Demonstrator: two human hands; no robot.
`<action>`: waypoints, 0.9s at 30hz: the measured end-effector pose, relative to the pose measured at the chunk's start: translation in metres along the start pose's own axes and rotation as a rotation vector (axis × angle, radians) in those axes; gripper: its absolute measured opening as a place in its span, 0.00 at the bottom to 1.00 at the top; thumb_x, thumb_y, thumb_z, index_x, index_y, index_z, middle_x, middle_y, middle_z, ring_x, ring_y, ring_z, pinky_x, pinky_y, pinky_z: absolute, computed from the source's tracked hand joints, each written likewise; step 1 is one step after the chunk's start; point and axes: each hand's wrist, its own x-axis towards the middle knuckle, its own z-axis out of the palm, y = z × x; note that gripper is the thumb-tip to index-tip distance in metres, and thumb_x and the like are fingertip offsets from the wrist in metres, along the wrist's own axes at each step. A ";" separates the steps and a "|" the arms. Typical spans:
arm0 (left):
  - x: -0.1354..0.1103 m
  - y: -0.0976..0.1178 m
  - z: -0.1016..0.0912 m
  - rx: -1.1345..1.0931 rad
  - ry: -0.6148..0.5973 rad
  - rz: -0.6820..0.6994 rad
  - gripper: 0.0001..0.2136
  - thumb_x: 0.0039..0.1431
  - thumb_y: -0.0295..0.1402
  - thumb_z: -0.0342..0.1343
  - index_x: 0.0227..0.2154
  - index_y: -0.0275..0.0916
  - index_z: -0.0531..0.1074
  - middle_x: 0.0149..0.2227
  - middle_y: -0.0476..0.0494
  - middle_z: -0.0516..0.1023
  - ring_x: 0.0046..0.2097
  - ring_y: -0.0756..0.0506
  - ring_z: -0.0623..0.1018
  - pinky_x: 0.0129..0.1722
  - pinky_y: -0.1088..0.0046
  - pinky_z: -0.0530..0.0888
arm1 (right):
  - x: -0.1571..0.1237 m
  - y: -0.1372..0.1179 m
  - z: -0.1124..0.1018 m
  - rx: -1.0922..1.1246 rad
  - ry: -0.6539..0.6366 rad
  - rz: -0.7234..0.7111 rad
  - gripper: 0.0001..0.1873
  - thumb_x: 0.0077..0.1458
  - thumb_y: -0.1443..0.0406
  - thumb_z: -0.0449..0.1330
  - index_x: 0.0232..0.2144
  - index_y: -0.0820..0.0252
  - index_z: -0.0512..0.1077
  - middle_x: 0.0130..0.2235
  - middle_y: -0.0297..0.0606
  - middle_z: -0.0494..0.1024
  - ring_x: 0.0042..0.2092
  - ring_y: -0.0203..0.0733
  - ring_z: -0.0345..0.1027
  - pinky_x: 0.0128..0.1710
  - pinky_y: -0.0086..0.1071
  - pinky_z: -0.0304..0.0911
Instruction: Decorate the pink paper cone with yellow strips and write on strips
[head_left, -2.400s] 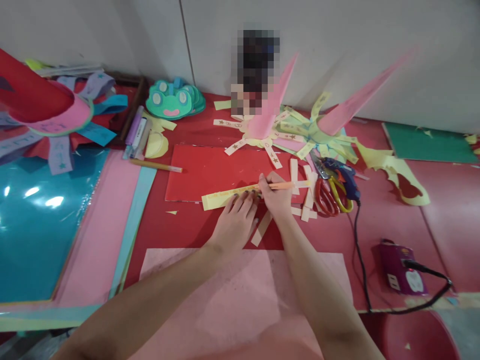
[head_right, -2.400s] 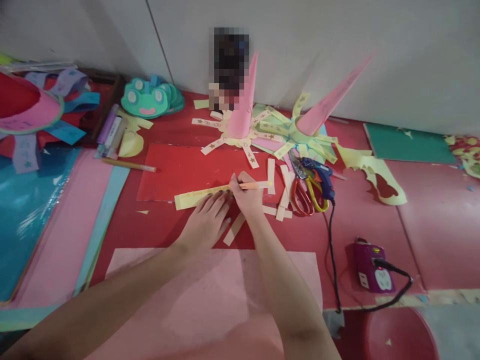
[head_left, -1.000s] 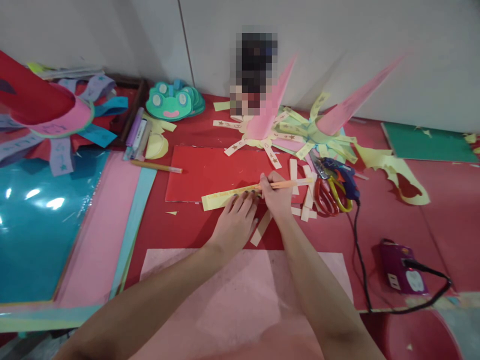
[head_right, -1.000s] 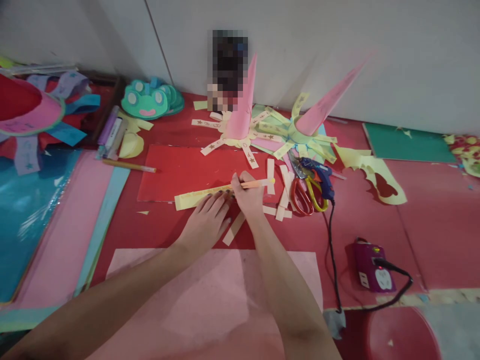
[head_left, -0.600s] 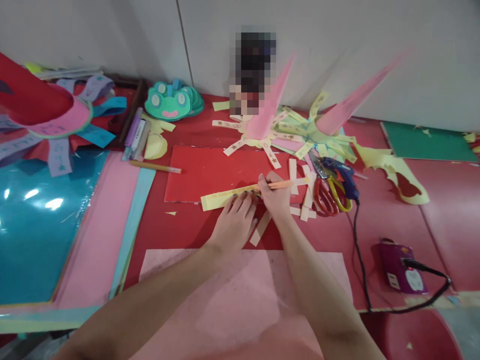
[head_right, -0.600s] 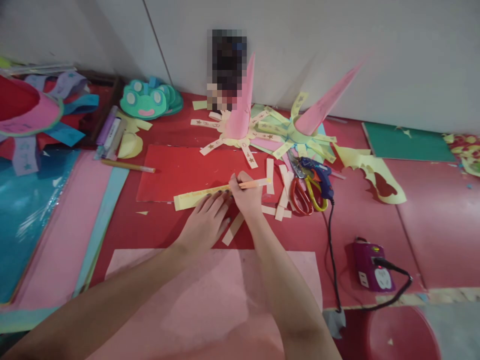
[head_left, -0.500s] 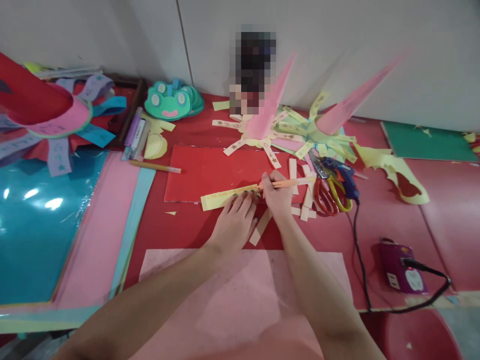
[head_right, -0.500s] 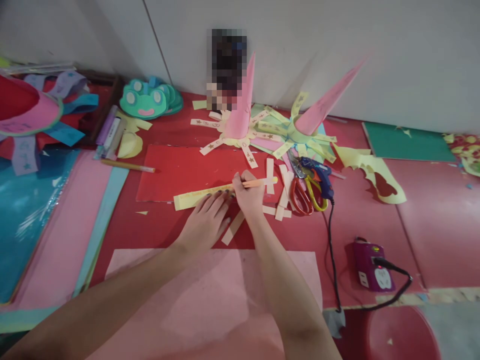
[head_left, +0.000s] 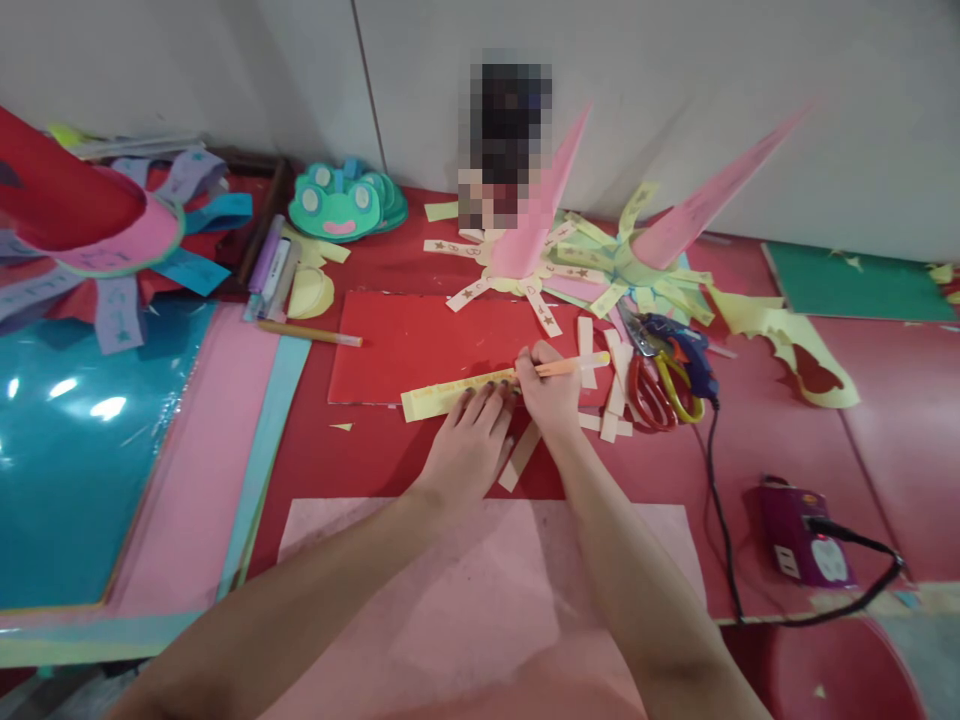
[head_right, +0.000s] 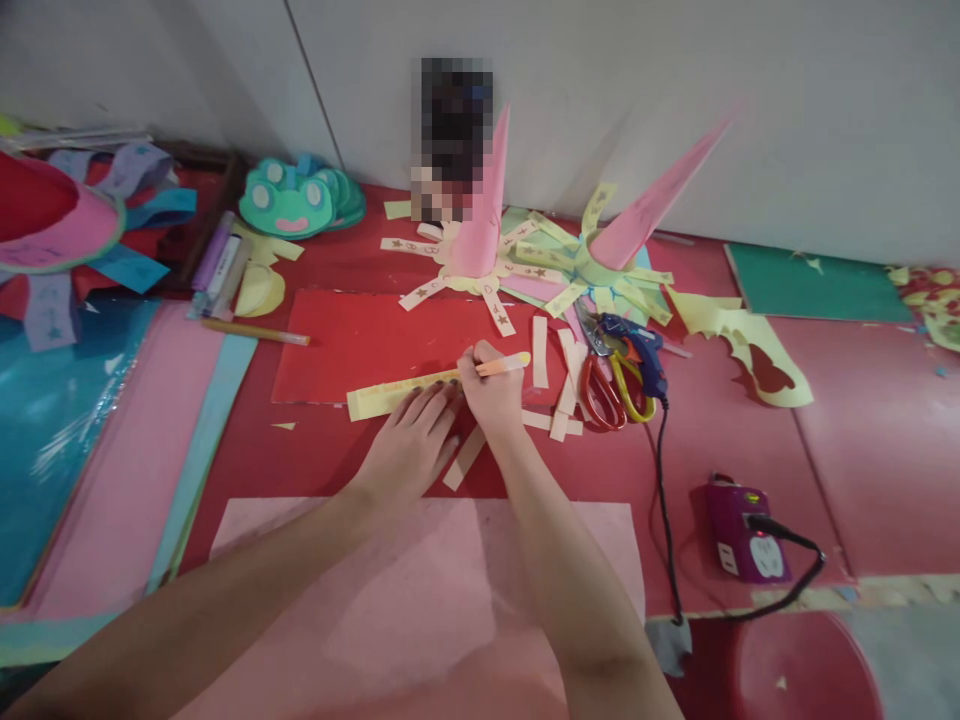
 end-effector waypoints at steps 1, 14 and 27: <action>0.000 0.000 0.000 0.001 0.000 0.001 0.18 0.63 0.30 0.40 0.53 0.28 0.63 0.56 0.36 0.65 0.58 0.40 0.63 0.58 0.60 0.60 | 0.000 0.000 0.000 0.001 -0.005 0.004 0.16 0.51 0.66 0.50 0.15 0.57 0.49 0.15 0.25 0.53 0.19 0.28 0.51 0.21 0.26 0.49; 0.000 0.000 -0.001 0.005 -0.040 -0.003 0.20 0.64 0.32 0.37 0.55 0.29 0.60 0.58 0.36 0.63 0.59 0.41 0.61 0.59 0.61 0.58 | 0.003 0.000 -0.004 0.160 0.136 0.129 0.12 0.50 0.55 0.56 0.31 0.57 0.73 0.33 0.36 0.77 0.34 0.37 0.71 0.36 0.33 0.67; -0.001 -0.002 0.002 0.031 -0.027 -0.081 0.24 0.63 0.40 0.37 0.59 0.35 0.53 0.64 0.40 0.50 0.64 0.38 0.49 0.60 0.51 0.51 | 0.001 0.006 -0.001 0.217 0.124 0.154 0.16 0.54 0.54 0.51 0.36 0.56 0.72 0.35 0.35 0.78 0.35 0.37 0.73 0.35 0.33 0.71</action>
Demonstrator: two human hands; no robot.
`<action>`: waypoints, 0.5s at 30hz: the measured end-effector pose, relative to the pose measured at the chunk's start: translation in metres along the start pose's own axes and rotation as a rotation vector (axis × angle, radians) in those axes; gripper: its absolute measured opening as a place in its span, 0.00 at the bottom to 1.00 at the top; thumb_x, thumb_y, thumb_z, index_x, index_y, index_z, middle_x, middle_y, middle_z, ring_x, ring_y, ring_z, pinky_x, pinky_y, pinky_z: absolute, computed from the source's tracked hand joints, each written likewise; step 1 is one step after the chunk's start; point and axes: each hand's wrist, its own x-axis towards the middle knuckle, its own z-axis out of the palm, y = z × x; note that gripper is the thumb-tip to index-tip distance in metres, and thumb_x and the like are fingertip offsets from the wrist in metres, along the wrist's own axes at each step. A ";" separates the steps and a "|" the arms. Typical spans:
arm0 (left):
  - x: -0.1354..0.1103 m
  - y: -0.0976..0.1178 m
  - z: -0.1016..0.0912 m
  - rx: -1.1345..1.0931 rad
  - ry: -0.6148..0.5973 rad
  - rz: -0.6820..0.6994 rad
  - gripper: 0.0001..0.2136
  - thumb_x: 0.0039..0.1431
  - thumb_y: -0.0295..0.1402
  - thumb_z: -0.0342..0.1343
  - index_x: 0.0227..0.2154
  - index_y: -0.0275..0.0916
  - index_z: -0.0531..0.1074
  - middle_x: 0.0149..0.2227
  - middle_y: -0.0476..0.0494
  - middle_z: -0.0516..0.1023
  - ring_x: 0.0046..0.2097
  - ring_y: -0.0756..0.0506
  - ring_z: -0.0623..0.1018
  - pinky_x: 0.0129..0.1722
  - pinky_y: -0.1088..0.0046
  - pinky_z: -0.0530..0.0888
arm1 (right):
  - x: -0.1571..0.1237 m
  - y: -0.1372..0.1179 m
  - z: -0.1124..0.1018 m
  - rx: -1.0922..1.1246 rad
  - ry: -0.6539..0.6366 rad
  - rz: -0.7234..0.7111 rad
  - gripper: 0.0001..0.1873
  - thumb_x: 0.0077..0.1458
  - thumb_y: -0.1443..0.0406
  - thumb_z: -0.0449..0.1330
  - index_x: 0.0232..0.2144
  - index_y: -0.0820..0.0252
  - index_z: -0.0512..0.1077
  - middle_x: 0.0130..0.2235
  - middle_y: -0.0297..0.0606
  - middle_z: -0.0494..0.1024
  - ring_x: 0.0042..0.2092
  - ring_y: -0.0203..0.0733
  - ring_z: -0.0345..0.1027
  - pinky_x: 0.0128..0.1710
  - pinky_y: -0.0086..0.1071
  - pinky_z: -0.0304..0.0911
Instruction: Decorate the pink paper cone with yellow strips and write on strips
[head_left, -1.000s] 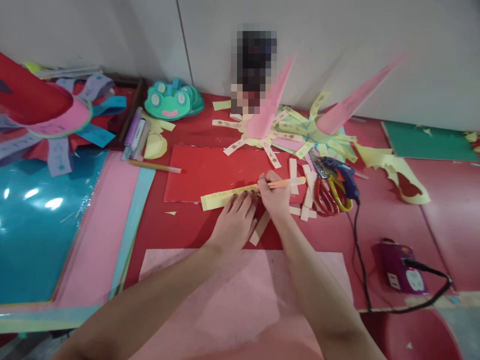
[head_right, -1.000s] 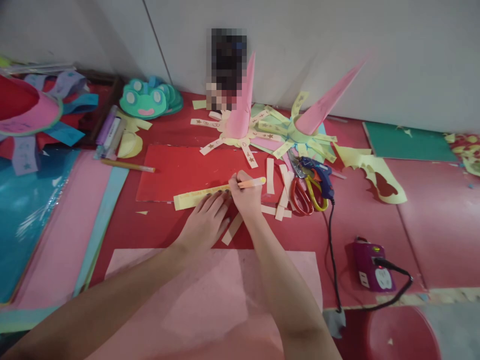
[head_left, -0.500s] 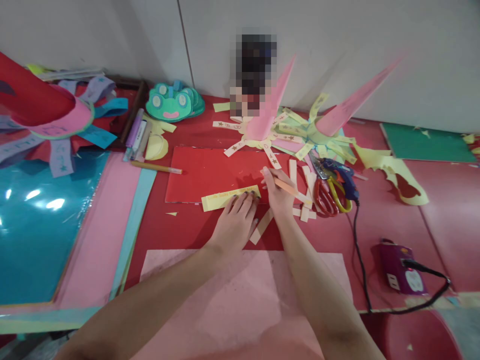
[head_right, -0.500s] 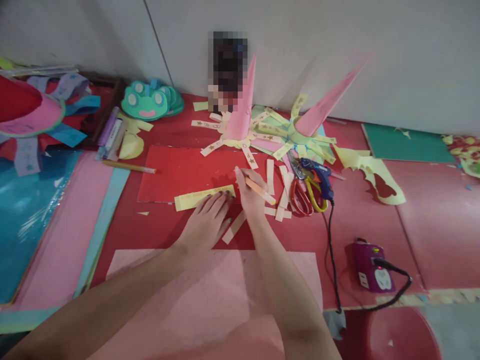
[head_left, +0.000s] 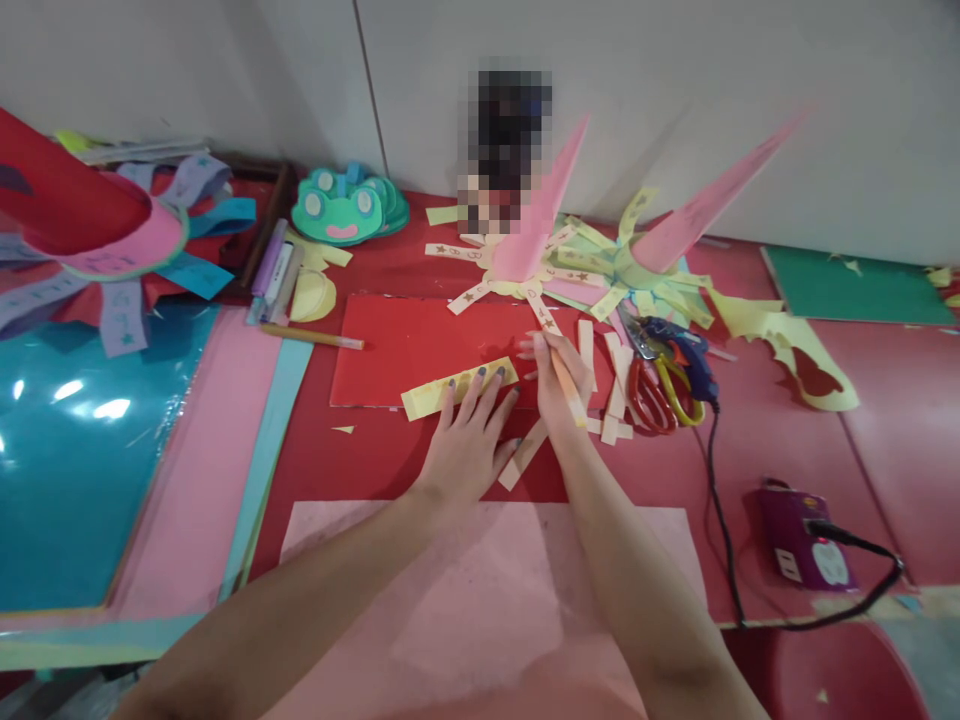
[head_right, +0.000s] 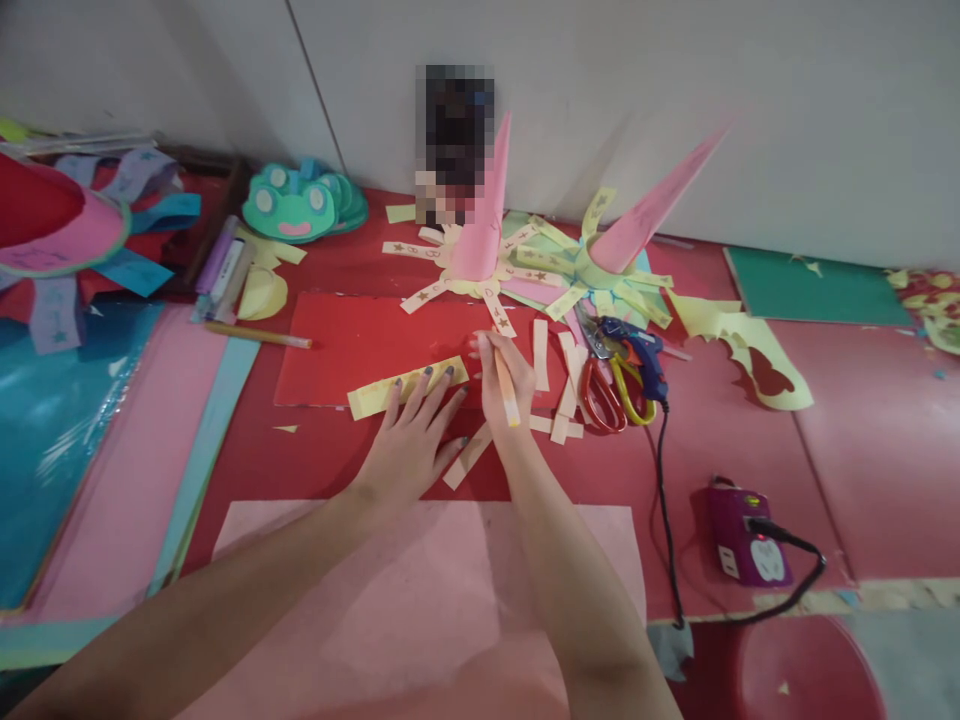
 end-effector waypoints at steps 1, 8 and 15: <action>0.000 0.000 0.000 0.000 -0.004 0.000 0.24 0.63 0.40 0.37 0.59 0.35 0.53 0.64 0.39 0.49 0.64 0.38 0.49 0.60 0.51 0.51 | -0.001 -0.001 0.000 0.002 0.009 -0.006 0.16 0.54 0.54 0.51 0.36 0.56 0.72 0.35 0.36 0.78 0.36 0.38 0.73 0.35 0.34 0.71; 0.001 0.000 0.002 -0.010 -0.041 0.003 0.24 0.63 0.38 0.38 0.59 0.32 0.52 0.64 0.38 0.49 0.64 0.38 0.49 0.60 0.50 0.51 | -0.008 -0.009 0.001 0.033 -0.069 -0.004 0.15 0.54 0.54 0.52 0.36 0.57 0.71 0.38 0.39 0.77 0.41 0.40 0.73 0.33 0.33 0.72; 0.002 0.000 0.001 -0.024 -0.020 0.009 0.24 0.63 0.38 0.37 0.59 0.33 0.53 0.63 0.36 0.51 0.64 0.38 0.50 0.60 0.50 0.50 | 0.002 -0.012 -0.002 0.267 -0.123 0.244 0.16 0.53 0.53 0.52 0.36 0.58 0.68 0.36 0.40 0.78 0.35 0.41 0.74 0.22 0.28 0.70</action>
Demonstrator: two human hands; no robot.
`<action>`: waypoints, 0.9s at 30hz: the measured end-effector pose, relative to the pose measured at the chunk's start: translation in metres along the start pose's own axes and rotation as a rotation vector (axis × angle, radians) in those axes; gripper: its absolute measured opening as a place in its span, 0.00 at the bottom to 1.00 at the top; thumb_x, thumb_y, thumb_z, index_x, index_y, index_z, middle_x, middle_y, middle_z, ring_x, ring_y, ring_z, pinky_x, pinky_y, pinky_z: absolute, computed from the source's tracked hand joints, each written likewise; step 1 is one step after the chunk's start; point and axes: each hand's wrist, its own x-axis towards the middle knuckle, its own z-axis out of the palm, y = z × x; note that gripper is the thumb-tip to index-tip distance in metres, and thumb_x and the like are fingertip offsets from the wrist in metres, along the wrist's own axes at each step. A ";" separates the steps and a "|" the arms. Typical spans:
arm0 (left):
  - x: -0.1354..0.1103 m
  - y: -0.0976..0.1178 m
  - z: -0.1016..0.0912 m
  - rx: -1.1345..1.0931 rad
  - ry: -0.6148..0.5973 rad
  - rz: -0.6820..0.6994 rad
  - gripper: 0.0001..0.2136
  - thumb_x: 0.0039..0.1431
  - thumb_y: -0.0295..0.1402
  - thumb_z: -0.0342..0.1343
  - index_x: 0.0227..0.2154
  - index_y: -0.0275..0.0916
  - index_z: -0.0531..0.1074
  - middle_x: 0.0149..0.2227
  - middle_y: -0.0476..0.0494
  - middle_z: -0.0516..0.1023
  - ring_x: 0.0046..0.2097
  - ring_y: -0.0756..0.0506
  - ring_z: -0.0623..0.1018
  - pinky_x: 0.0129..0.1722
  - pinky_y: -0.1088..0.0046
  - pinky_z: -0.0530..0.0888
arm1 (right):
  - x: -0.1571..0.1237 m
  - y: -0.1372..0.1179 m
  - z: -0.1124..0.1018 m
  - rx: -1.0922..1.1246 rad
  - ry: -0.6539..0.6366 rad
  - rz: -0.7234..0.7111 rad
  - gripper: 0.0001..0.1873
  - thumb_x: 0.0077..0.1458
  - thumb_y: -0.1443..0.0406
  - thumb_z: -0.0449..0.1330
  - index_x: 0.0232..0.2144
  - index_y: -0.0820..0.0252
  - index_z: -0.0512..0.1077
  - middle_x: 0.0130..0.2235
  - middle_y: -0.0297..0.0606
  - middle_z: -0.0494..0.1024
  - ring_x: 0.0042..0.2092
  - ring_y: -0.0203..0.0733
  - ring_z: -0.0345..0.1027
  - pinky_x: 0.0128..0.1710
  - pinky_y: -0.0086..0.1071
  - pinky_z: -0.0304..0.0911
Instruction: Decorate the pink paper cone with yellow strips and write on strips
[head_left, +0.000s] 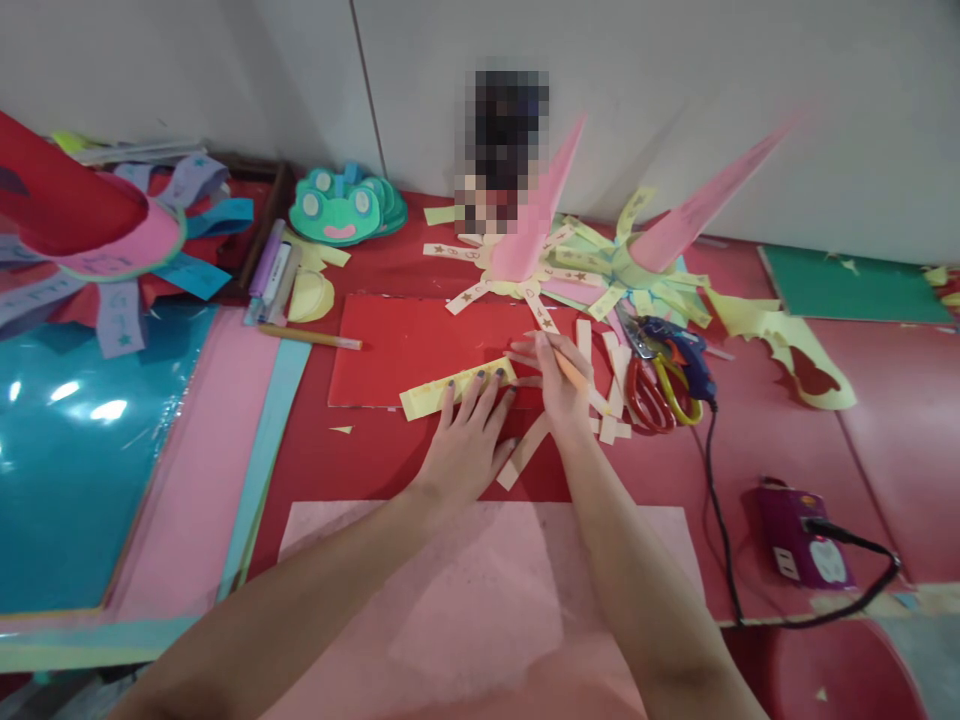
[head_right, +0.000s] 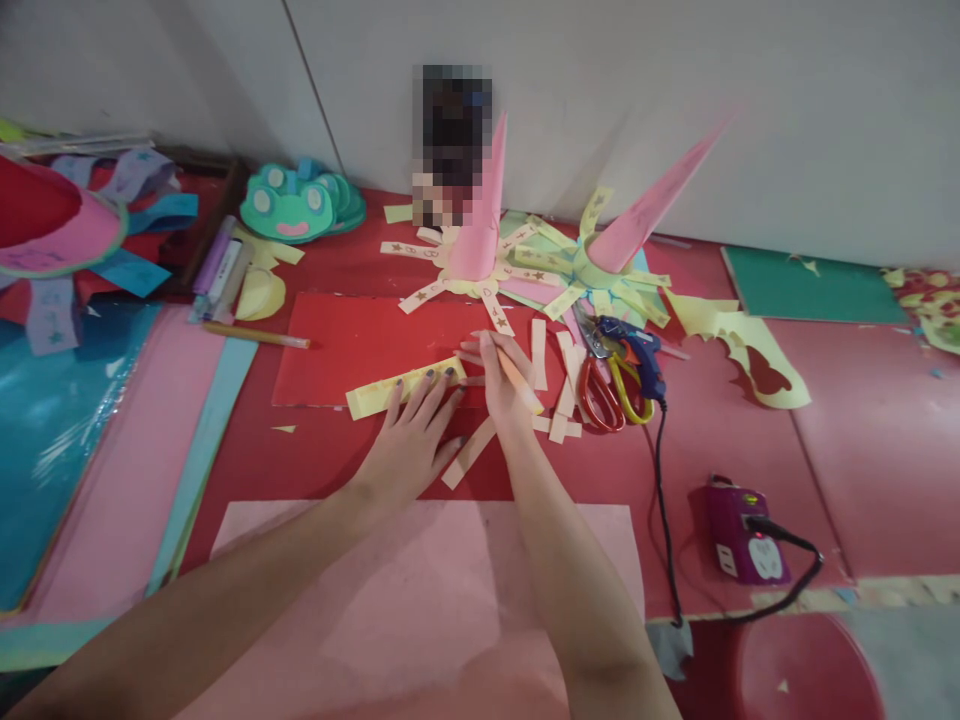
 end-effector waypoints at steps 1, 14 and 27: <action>0.000 0.000 0.000 -0.004 0.001 -0.003 0.24 0.63 0.38 0.38 0.59 0.33 0.53 0.63 0.36 0.50 0.64 0.38 0.50 0.60 0.50 0.50 | 0.001 -0.001 -0.001 -0.002 -0.008 0.001 0.15 0.53 0.53 0.52 0.36 0.58 0.68 0.36 0.40 0.78 0.35 0.41 0.74 0.22 0.28 0.69; 0.000 0.001 0.000 0.013 0.002 -0.017 0.24 0.62 0.38 0.40 0.59 0.33 0.53 0.62 0.34 0.52 0.64 0.39 0.51 0.61 0.52 0.49 | -0.002 0.004 -0.001 -0.224 -0.095 -0.212 0.10 0.50 0.58 0.57 0.33 0.55 0.71 0.36 0.35 0.76 0.37 0.36 0.72 0.34 0.30 0.69; 0.000 0.000 -0.001 0.018 -0.002 0.001 0.24 0.63 0.38 0.38 0.59 0.32 0.54 0.64 0.36 0.48 0.64 0.40 0.50 0.61 0.52 0.50 | 0.003 0.010 -0.013 -0.502 -0.007 -0.404 0.08 0.52 0.61 0.55 0.34 0.55 0.71 0.35 0.35 0.77 0.37 0.39 0.71 0.41 0.36 0.66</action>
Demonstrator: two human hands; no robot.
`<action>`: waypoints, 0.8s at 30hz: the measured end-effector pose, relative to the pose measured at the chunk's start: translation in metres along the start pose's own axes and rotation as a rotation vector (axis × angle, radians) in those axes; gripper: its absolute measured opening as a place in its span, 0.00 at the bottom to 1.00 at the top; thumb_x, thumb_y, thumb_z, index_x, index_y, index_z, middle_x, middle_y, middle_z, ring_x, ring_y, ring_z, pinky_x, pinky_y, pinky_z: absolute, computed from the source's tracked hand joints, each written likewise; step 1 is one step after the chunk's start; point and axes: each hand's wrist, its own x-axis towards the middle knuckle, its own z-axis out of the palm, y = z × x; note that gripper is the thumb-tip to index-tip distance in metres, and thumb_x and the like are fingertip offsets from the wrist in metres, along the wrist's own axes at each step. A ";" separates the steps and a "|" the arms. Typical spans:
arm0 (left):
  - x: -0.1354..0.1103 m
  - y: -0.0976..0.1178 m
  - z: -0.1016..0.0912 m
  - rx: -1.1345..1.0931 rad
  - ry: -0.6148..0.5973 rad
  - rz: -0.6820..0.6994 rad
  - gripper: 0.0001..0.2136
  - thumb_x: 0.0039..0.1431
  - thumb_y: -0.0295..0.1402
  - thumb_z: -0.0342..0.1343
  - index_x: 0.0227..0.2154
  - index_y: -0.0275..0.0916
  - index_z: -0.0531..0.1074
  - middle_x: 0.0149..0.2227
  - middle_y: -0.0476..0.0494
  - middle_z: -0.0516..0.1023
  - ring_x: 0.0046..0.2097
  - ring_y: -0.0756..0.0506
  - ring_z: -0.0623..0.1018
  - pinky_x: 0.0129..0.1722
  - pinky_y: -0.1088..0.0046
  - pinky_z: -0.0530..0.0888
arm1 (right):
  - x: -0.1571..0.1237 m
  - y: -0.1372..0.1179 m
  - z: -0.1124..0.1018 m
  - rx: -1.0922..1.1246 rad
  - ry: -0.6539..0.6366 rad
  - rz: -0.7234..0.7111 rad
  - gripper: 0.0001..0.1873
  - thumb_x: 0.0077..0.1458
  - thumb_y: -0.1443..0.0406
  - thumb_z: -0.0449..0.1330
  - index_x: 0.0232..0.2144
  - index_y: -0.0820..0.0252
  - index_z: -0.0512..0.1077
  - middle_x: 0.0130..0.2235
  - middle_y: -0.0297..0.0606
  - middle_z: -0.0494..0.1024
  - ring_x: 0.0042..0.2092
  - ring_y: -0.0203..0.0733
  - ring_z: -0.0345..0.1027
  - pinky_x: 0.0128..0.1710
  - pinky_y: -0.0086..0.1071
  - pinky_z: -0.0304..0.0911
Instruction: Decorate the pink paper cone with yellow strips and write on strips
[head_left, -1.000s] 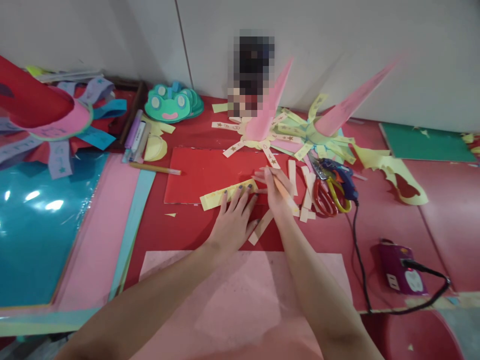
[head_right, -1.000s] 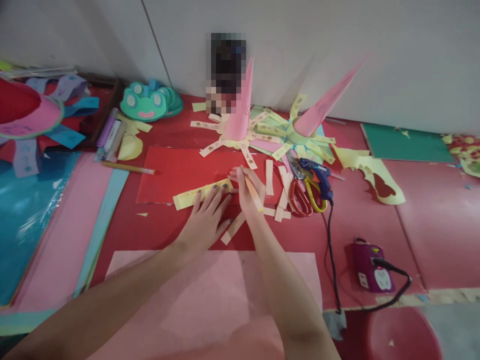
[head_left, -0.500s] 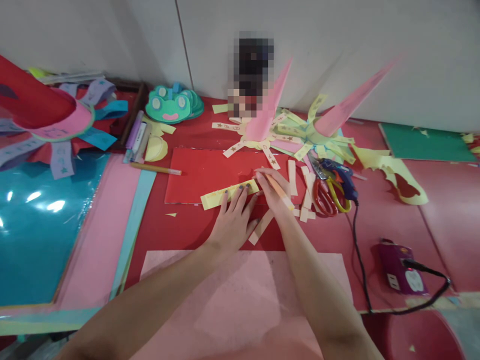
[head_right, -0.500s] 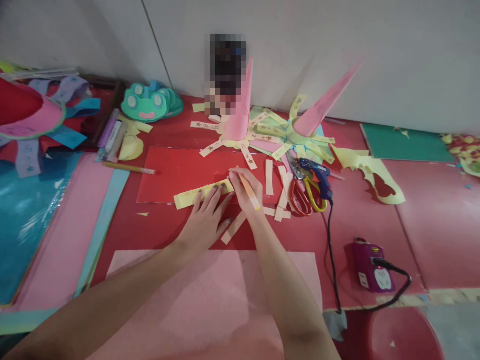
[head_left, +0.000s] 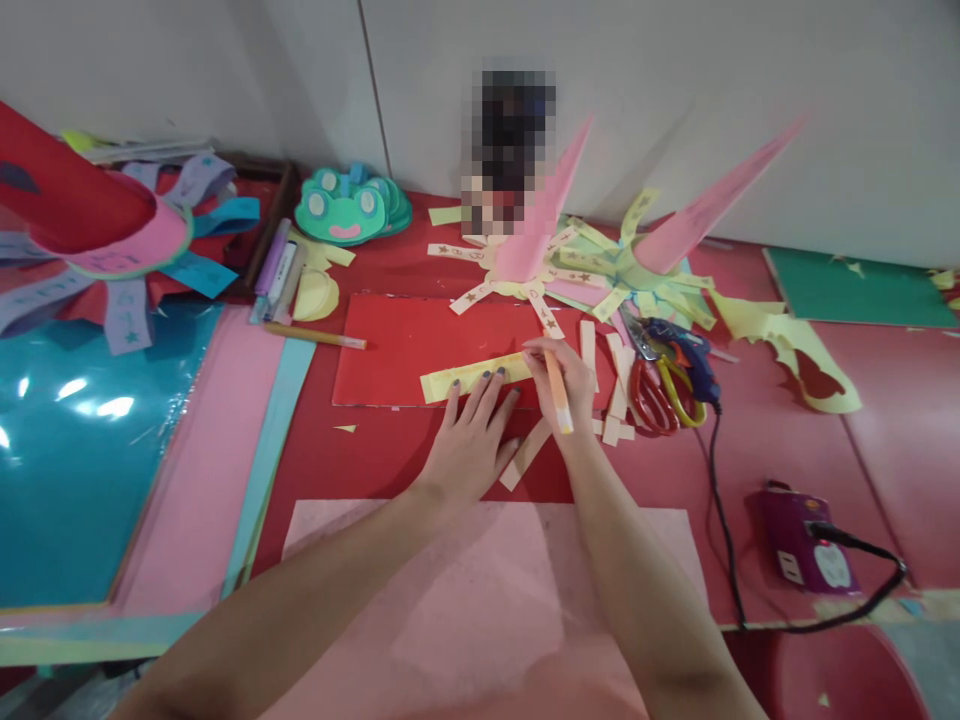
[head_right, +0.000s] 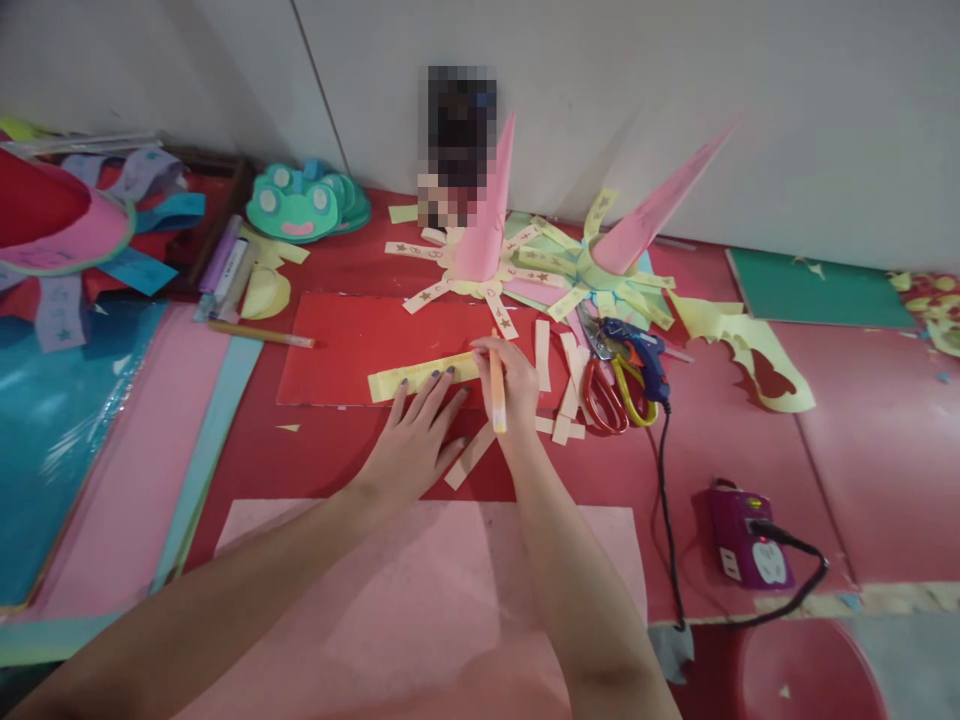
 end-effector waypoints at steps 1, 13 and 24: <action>0.000 0.000 0.000 -0.004 0.001 0.000 0.24 0.63 0.38 0.38 0.59 0.33 0.54 0.64 0.36 0.48 0.64 0.40 0.50 0.61 0.52 0.50 | 0.001 0.001 -0.002 -0.021 0.016 0.004 0.08 0.52 0.61 0.55 0.34 0.55 0.71 0.35 0.35 0.77 0.37 0.39 0.71 0.41 0.36 0.66; 0.000 -0.002 0.002 -0.044 0.028 -0.080 0.25 0.64 0.39 0.37 0.60 0.30 0.51 0.63 0.35 0.51 0.63 0.39 0.52 0.61 0.59 0.54 | 0.008 0.010 -0.020 -0.053 0.071 0.098 0.07 0.48 0.66 0.56 0.32 0.58 0.72 0.35 0.36 0.77 0.35 0.39 0.71 0.38 0.33 0.66; 0.001 -0.002 0.000 -0.018 0.027 -0.091 0.25 0.64 0.38 0.34 0.58 0.26 0.54 0.61 0.35 0.56 0.62 0.40 0.57 0.61 0.60 0.56 | 0.007 0.013 -0.025 -0.385 0.130 -0.056 0.11 0.53 0.66 0.52 0.37 0.59 0.72 0.35 0.40 0.75 0.38 0.42 0.67 0.40 0.38 0.63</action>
